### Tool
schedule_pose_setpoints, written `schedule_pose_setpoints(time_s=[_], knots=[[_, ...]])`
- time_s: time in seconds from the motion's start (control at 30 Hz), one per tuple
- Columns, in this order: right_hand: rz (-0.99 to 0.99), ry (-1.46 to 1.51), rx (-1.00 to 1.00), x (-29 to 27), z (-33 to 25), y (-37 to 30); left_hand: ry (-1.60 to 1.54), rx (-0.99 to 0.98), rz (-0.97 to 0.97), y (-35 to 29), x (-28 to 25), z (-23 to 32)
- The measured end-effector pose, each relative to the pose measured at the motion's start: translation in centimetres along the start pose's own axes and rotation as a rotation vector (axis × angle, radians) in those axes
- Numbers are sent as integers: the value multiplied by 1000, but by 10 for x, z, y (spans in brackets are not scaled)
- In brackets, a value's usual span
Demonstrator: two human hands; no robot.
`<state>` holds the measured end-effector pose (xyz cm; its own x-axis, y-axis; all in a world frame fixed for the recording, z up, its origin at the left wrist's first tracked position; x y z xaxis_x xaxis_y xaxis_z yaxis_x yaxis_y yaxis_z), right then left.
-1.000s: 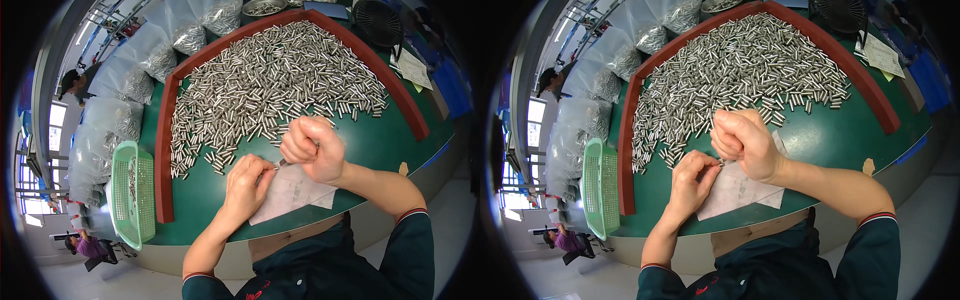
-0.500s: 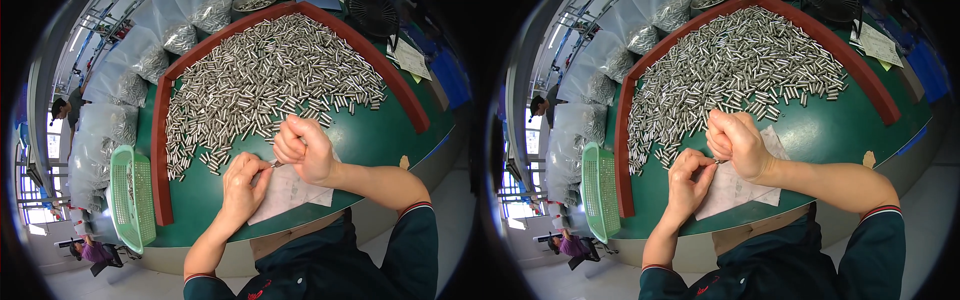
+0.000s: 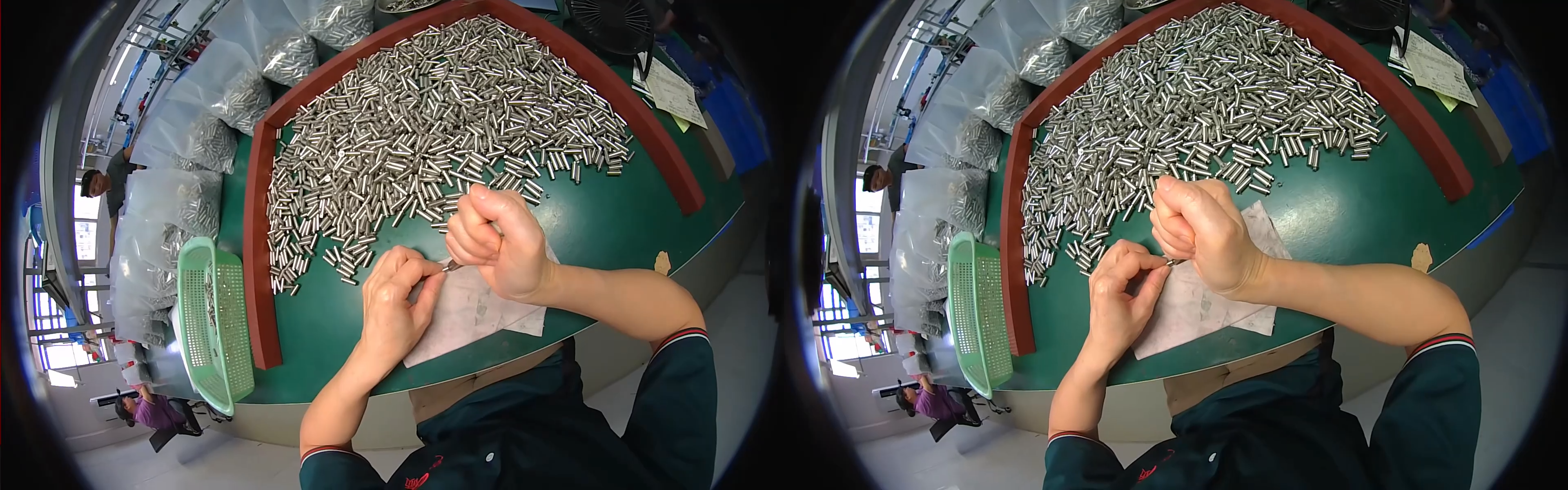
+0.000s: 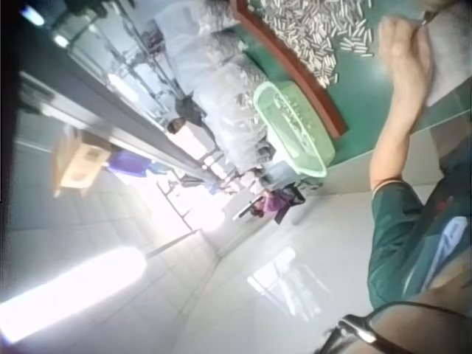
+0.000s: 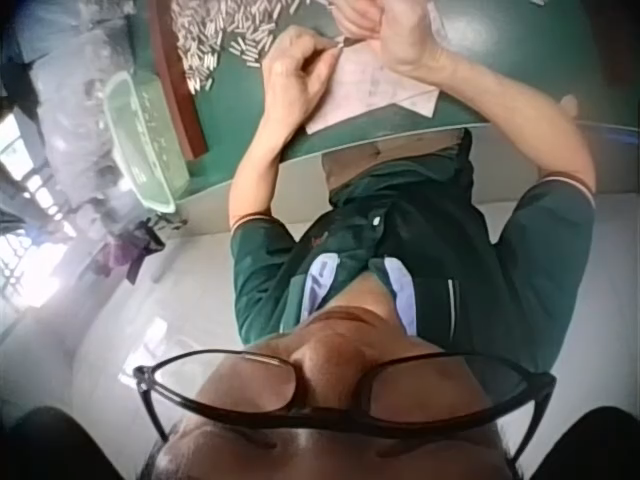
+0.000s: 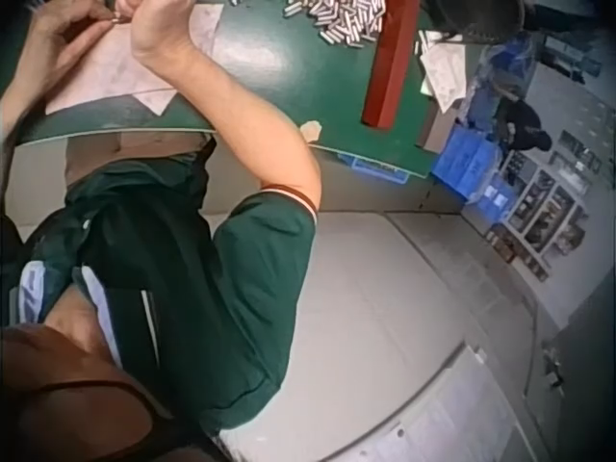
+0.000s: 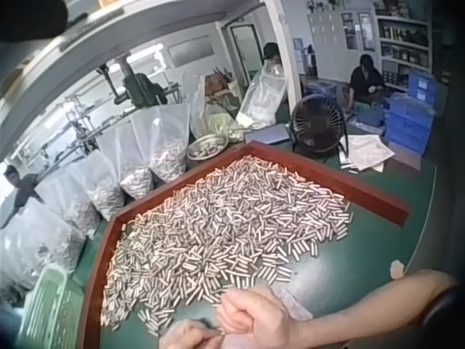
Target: Assembling small cylindrical metal parts using a manual hand tool at a workstation in a factory environment.
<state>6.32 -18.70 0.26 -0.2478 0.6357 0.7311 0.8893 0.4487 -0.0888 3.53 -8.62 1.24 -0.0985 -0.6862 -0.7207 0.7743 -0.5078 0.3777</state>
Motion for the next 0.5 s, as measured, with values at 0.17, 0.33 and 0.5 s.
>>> schedule_pose_setpoints(time_s=[0.17, 0.33, 0.5], knots=[[-1, -18, -3, 2, 0, 0, -12, 1, 0, 0, 0, -1], [7, -107, -21, 4, 3, 0, -26, -29, -12, 2, 2, -4], [15, -189, -57, 10, 2, -3, -22, -3, 18, 4, 0, -2]])
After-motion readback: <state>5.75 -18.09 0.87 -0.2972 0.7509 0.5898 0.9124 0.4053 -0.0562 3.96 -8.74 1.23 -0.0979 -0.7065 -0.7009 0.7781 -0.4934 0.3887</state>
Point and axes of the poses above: each hand's wrist, its own y-axis towards the middle knuckle, its own x-axis out of the palm, z = x × y, the point moved 8 cm from there along y, towards the middle knuckle, and after that the axes turned 13 degrees about x, right-handed, at the moved point
